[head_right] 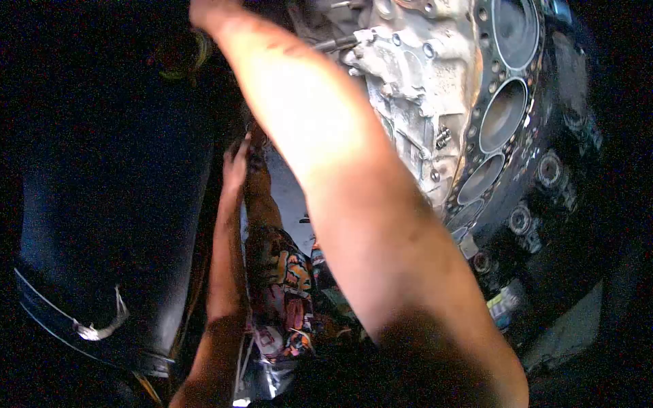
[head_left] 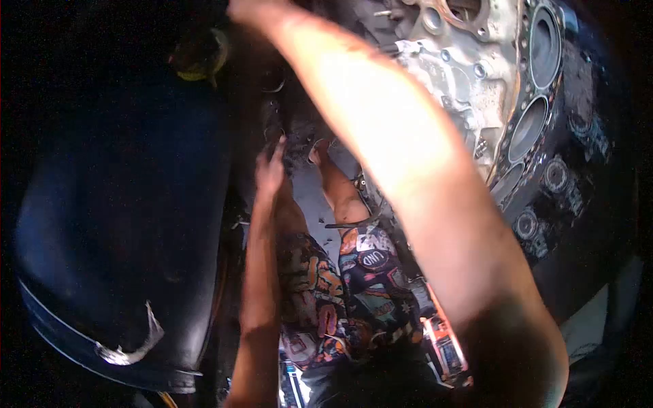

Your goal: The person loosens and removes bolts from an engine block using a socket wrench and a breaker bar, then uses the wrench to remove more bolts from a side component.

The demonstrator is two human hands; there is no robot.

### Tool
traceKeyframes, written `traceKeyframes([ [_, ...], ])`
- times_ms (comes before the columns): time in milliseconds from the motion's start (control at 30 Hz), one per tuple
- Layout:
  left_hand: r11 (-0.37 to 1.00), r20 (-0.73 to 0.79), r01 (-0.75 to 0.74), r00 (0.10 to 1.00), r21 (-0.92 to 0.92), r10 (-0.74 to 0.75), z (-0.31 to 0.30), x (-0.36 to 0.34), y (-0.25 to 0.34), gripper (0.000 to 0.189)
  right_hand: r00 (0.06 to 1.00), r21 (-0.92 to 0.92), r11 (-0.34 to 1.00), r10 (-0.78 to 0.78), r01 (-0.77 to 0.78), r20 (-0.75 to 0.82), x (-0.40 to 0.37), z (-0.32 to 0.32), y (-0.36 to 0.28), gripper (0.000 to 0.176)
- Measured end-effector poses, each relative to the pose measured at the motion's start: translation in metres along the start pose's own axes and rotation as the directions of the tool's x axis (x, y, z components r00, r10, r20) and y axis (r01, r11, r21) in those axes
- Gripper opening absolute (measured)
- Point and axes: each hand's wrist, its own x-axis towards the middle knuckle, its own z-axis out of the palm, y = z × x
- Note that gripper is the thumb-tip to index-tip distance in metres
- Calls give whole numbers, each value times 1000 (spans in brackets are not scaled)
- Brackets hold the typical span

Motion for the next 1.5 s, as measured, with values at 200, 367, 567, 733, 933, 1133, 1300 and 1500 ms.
traceKeyframes([
  [200,972,-21,-217,976,-91,216,-48,-49,39,54,940,-62,993,118,-104,320,-66,-25,-5,28],
  [367,953,53,-225,969,-204,240,-45,-66,108,42,942,-118,983,170,-141,291,-73,24,10,27],
  [567,856,-203,-426,903,-294,380,-61,-55,159,29,709,-371,881,59,294,703,-185,70,35,29],
  [733,819,42,-571,821,44,570,-30,-11,207,32,626,-216,781,-267,586,733,-323,11,66,20],
  [933,883,273,-428,887,192,371,55,26,226,94,715,296,752,-656,589,242,-343,-168,45,40],
  [1133,966,266,-130,945,-223,189,82,63,210,38,961,85,957,-278,277,-5,-352,-252,25,49],
  [1300,689,383,287,924,-665,-15,83,40,218,13,942,363,930,-64,-63,329,-391,-257,21,82],
  [1500,677,190,105,980,-728,52,57,24,209,18,797,801,81,-76,-593,599,-446,-231,31,105],
])
